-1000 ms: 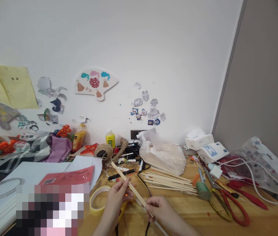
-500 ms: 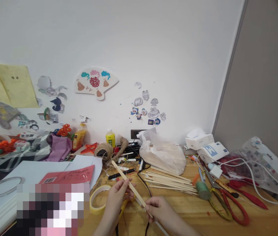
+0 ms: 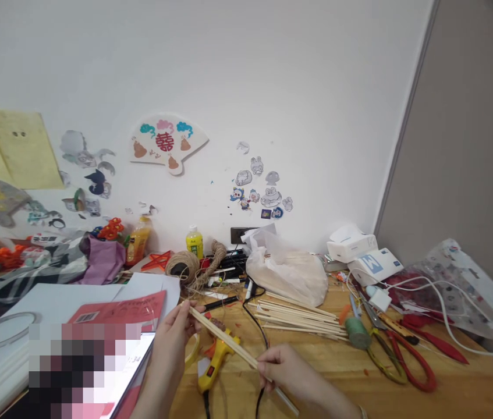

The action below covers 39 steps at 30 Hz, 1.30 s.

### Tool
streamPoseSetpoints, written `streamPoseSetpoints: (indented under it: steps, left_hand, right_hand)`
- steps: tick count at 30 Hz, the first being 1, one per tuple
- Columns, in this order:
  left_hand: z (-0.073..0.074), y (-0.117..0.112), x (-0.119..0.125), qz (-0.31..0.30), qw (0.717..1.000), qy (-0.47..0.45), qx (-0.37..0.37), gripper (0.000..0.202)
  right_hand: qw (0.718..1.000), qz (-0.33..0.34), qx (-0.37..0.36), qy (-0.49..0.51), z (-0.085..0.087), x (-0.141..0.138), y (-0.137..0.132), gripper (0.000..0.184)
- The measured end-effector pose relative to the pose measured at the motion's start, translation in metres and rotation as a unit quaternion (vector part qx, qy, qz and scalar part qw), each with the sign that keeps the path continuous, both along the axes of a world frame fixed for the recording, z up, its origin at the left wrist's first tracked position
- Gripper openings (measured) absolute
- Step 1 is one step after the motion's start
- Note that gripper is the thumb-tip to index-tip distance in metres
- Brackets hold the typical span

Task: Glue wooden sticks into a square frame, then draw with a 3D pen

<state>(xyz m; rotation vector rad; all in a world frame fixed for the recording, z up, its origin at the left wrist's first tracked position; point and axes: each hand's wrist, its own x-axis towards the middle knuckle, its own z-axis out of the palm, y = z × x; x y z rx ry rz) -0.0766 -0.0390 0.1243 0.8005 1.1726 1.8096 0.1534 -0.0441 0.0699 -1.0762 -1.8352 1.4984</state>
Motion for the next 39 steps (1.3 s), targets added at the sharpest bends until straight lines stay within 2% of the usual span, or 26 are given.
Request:
streamPoseSetpoints:
  steps: [3,6,8,11,17,21,25,30,39]
  left_hand:
    - [0.001,0.000,0.000,-0.009,1.000,-0.001,-0.002,0.044]
    - [0.002,-0.001,-0.002,-0.014,1.000,-0.004,-0.013,0.044]
    - [0.002,-0.001,-0.002,-0.035,0.999,-0.001,-0.030,0.045]
    - [-0.001,0.000,0.000,-0.085,0.995,0.015,-0.058,0.045]
    - [-0.005,-0.004,0.017,-0.206,0.972,0.059,-0.096,0.038]
    - [-0.004,-0.008,0.026,-0.242,0.960,0.075,-0.122,0.035]
    - [-0.007,-0.009,0.033,-0.275,0.948,0.083,-0.136,0.035]
    - [-0.015,-0.011,0.042,-0.299,0.939,0.098,-0.139,0.035]
    - [-0.019,-0.011,0.046,-0.331,0.925,0.122,-0.142,0.034]
  right_hand:
    - [0.998,-0.009,0.045,-0.041,-0.001,0.003,0.004,0.040]
    - [0.984,-0.055,0.128,-0.108,0.001,0.016,0.017,0.030]
    - [0.960,-0.106,0.198,-0.167,0.004,0.031,0.028,0.020]
    - [0.908,-0.168,0.275,-0.267,0.003,0.054,0.042,0.023]
    - [0.831,-0.175,0.369,-0.377,-0.008,0.071,0.055,0.021]
    - [0.796,-0.127,0.459,-0.374,-0.001,0.063,0.053,0.018]
    - [0.766,-0.072,0.542,-0.339,0.011,0.045,0.037,0.013]
    - [0.710,-0.066,0.642,-0.282,0.011,0.027,0.020,0.017]
    - [0.711,-0.053,0.654,-0.251,0.007,0.023,0.018,0.020]
